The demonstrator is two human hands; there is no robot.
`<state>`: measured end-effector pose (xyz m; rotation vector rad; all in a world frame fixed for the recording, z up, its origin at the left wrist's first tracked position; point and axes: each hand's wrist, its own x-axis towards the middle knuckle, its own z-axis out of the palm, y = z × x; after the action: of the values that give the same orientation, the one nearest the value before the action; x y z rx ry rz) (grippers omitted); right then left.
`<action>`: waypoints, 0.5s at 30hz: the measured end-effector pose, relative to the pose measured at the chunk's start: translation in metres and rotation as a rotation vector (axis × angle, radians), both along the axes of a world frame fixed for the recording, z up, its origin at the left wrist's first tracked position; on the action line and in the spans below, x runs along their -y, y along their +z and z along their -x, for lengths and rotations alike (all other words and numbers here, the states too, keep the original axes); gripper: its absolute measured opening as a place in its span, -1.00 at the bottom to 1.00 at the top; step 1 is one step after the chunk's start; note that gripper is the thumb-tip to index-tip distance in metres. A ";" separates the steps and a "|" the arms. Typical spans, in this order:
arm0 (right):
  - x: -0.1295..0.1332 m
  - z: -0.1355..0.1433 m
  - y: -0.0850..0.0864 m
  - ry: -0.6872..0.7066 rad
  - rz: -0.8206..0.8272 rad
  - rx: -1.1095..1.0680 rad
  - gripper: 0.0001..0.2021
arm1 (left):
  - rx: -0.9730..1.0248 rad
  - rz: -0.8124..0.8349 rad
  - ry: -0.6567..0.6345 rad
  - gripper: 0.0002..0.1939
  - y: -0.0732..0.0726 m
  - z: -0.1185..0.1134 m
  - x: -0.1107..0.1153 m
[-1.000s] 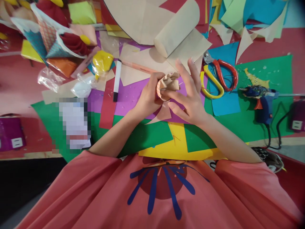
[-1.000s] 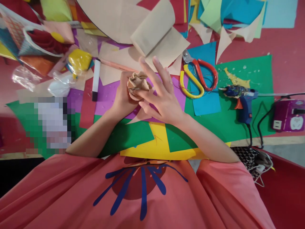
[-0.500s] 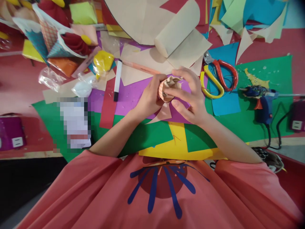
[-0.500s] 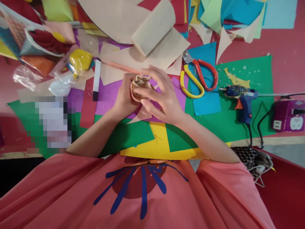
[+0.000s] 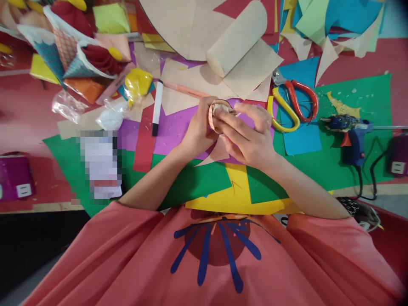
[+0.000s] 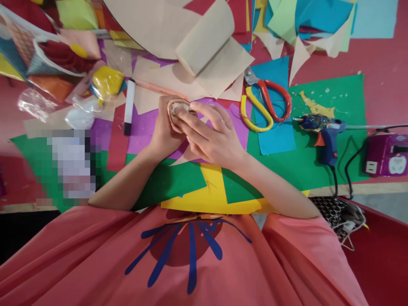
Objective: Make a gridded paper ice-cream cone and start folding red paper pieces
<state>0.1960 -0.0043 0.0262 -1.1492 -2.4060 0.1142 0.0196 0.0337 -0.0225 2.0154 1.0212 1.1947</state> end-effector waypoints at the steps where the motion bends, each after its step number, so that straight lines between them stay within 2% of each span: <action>1: 0.000 0.000 -0.001 0.009 0.003 0.001 -0.65 | -0.005 0.001 0.006 -0.69 0.002 -0.001 0.001; 6: 0.000 0.001 -0.010 0.032 -0.070 -0.064 -0.66 | -0.025 0.025 0.002 -0.71 0.008 -0.002 0.003; 11: 0.002 0.005 -0.015 0.035 0.016 -0.089 -0.66 | 0.024 0.017 -0.023 -0.64 0.002 -0.002 0.002; 15: 0.002 0.006 -0.014 0.059 0.028 -0.078 -0.66 | 0.041 0.017 -0.048 -0.70 0.001 -0.002 0.001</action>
<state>0.1901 -0.0062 0.0121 -1.0670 -2.3770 0.2088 0.0217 0.0328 -0.0215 1.9831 0.9548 1.1928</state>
